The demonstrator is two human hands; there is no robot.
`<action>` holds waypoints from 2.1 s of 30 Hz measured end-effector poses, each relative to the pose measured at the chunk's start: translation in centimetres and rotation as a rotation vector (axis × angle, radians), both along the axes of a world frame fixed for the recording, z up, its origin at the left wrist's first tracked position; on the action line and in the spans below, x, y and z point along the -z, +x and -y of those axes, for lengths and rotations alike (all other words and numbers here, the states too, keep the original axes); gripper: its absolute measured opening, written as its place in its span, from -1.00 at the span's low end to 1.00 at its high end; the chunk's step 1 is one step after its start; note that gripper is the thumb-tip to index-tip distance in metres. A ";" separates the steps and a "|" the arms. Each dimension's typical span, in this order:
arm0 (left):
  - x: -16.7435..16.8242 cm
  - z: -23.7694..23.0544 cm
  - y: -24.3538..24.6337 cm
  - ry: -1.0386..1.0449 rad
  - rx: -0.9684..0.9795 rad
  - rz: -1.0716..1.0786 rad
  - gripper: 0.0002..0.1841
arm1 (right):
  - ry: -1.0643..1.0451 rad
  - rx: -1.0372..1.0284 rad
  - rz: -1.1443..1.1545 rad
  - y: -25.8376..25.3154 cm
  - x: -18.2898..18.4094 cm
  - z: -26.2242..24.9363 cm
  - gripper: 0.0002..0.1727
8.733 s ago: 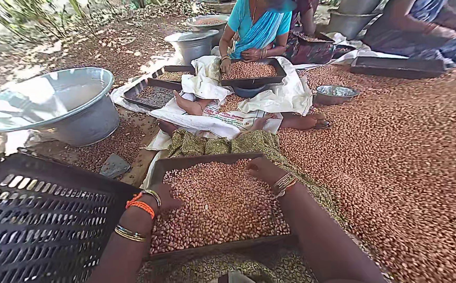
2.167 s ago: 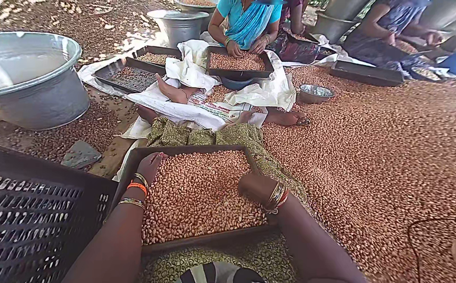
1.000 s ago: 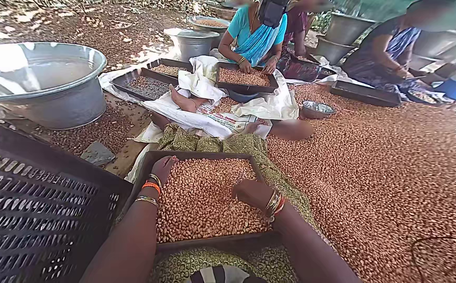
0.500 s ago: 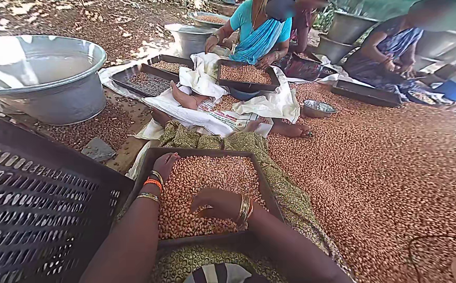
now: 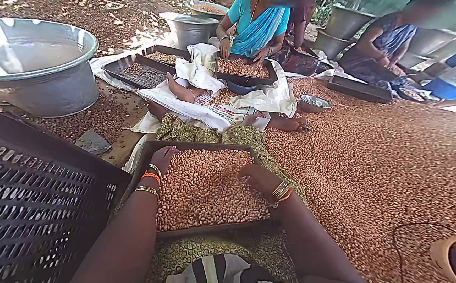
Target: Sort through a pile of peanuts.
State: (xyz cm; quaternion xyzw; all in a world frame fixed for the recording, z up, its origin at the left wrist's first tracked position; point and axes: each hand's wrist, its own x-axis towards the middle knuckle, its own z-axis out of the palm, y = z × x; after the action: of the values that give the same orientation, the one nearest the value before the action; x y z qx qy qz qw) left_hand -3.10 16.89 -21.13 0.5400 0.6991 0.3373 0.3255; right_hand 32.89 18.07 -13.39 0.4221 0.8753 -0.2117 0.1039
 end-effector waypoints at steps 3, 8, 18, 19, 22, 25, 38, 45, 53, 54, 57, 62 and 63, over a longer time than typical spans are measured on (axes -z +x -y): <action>-0.2 0.1 0.0 -0.003 0.000 0.004 -0.53 | -0.134 0.125 0.204 1.8 -1.8 0.0 -0.64; 0.1 -0.2 0.0 0.004 0.003 0.007 -0.53 | -0.236 0.085 0.395 0.0 -0.4 2.2 -0.38; 0.3 -0.1 0.1 0.024 -0.011 0.002 -0.52 | -0.100 -0.417 -0.115 -10.4 3.0 5.2 -0.77; 0.5 -0.2 -0.1 0.027 -0.012 0.000 -0.52 | -0.092 -0.401 -0.090 -11.0 3.5 5.4 -0.78; 0.6 -0.2 -0.1 0.030 -0.014 -0.003 -0.52 | -0.109 -0.357 -0.039 -11.5 4.5 5.3 -0.79; 0.3 -0.3 0.0 0.017 -0.015 0.006 -0.53 | -0.108 -0.332 -0.008 -11.3 4.3 5.3 -0.78; -0.1 0.0 -0.1 0.022 0.031 0.002 -0.50 | -0.202 -0.367 0.020 -5.6 1.5 1.6 -0.83; 0.1 0.0 0.0 0.032 0.030 0.010 -0.51 | -0.118 -0.037 -0.880 -10.6 -1.2 0.6 -0.33; 0.0 -0.1 -0.1 0.021 0.030 -0.008 -0.51 | 0.047 0.325 0.065 -2.0 -1.0 -0.8 -0.52; 0.0 -0.2 0.0 0.018 0.037 -0.009 -0.51 | 0.031 0.381 0.132 -0.6 -0.3 -0.9 -0.50; 0.1 -0.3 0.0 0.015 0.049 -0.020 -0.50 | -0.056 0.343 0.215 1.5 0.7 -0.9 -0.39; 0.4 -0.3 -0.1 0.031 0.050 -0.039 -0.50 | -0.272 -0.026 0.403 -0.9 1.3 1.6 -0.15; 0.5 -0.2 -0.3 0.033 0.047 -0.042 -0.50 | -0.300 -0.083 0.419 -2.0 1.3 2.3 -0.16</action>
State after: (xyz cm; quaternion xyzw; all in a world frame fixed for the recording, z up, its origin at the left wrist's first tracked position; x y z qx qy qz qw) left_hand -3.35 17.11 -21.65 0.5685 0.6873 0.3295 0.3096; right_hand 30.91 15.75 -14.72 0.4005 0.8101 -0.2426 0.3528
